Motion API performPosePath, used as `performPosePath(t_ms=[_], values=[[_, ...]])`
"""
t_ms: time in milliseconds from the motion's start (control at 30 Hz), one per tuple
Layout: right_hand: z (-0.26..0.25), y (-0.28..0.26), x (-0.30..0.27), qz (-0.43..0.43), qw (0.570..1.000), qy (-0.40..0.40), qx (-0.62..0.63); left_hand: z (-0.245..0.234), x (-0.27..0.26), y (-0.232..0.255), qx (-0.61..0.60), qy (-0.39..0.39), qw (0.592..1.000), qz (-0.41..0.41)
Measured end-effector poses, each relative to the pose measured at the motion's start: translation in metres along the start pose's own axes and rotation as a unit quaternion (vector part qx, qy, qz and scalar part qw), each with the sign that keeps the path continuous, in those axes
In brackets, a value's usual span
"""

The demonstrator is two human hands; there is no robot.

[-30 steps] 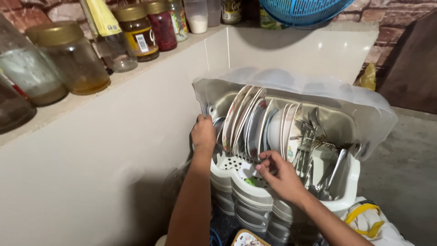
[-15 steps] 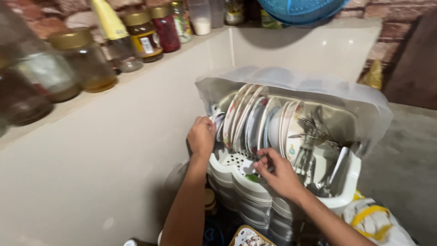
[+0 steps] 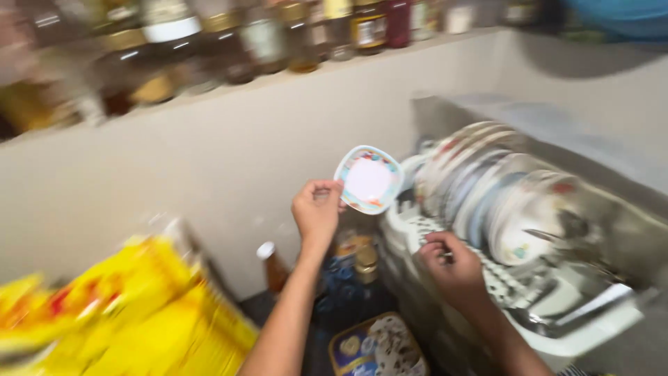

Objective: The person takes clean plates and bowls from a dish rack, washes them briefly at the sink, and places them on a dining table.

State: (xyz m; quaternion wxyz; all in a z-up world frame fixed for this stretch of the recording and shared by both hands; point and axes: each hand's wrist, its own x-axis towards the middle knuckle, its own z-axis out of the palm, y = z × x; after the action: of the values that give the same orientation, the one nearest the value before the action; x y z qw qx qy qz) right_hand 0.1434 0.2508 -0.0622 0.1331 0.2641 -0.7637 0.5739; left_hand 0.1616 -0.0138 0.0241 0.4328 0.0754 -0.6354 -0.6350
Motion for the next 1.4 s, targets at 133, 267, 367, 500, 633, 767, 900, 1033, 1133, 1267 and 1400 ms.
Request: performPosePath(t_ms=[133,267,367,500,633,767,900,1033,1133,1267,1400], values=[[0.037,-0.006,0.002,0.051,0.964,-0.066,0.252,-0.060,-0.058,0.013,-0.022,0.028,0.999,-0.031],[0.078,-0.074,-0.016,0.091,0.922,-0.167,0.337,-0.118,-0.121,0.010,-0.059,0.054,0.996,-0.033],[0.118,-0.106,-0.034,0.085,0.909,-0.217,0.345,-0.162,-0.156,0.020,-0.070,0.096,0.992,-0.028],[0.176,-0.152,-0.070,0.060,0.882,-0.303,0.356,-0.227,-0.198,0.061,-0.096,0.134,0.985,-0.055],[0.257,-0.192,-0.122,0.039,0.877,-0.352,0.325,-0.318,-0.233,0.101,-0.071,0.190,0.973,-0.113],[0.340,-0.246,-0.192,-0.010,0.854,-0.414,0.315,-0.450,-0.273,0.081,0.094,0.259,0.961,-0.016],[0.440,-0.304,-0.258,0.099,0.785,-0.508,0.341,-0.561,-0.303,0.112,-0.002,0.344,0.934,-0.092],[0.532,-0.332,-0.320,0.026,0.764,-0.560,0.320,-0.658,-0.347,0.115,-0.025,0.390,0.913,-0.115],[0.579,-0.359,-0.364,0.055,0.731,-0.605,0.309,-0.713,-0.381,0.110,-0.045,0.441,0.875,-0.194],[0.638,-0.376,-0.406,0.007,0.716,-0.640,0.279,-0.754,-0.408,0.136,-0.069,0.471,0.850,-0.225],[0.688,-0.402,-0.425,-0.049,0.728,-0.648,0.219,-0.795,-0.425,0.125,-0.026,0.433,0.879,-0.198]])
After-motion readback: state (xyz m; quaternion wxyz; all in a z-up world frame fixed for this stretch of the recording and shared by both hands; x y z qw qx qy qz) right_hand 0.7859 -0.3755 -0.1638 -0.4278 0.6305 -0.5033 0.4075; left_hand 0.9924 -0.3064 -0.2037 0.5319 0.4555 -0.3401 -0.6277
